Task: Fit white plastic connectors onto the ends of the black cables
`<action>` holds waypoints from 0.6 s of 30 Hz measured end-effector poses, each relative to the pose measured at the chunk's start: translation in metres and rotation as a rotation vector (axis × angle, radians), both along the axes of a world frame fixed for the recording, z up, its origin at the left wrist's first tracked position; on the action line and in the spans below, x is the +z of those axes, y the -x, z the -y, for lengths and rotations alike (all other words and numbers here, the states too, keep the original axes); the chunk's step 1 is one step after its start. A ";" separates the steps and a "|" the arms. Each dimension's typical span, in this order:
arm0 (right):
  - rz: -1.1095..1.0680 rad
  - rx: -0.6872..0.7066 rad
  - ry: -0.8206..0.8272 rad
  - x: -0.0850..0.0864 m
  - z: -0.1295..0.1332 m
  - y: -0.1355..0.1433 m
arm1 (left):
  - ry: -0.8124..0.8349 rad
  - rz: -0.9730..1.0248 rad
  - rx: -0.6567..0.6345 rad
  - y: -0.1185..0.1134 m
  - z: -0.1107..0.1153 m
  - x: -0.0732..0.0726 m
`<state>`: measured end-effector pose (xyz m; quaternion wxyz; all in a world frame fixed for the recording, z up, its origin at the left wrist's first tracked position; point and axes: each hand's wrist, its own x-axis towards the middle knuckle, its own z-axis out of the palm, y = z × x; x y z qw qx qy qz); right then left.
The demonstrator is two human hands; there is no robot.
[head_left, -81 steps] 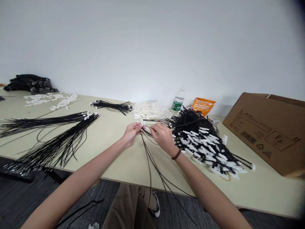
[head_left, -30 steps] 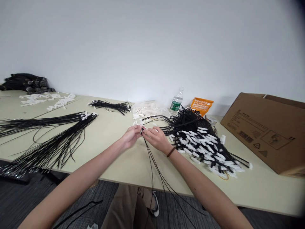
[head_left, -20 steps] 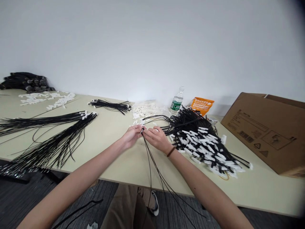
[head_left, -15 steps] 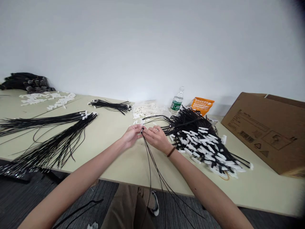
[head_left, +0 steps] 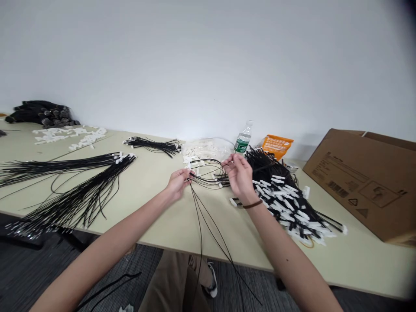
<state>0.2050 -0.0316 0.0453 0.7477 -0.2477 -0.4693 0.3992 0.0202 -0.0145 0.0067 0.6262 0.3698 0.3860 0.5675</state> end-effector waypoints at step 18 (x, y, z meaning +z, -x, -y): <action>1.324 -0.740 -0.684 -0.008 0.014 0.001 | -0.081 0.074 -0.140 0.000 0.000 -0.001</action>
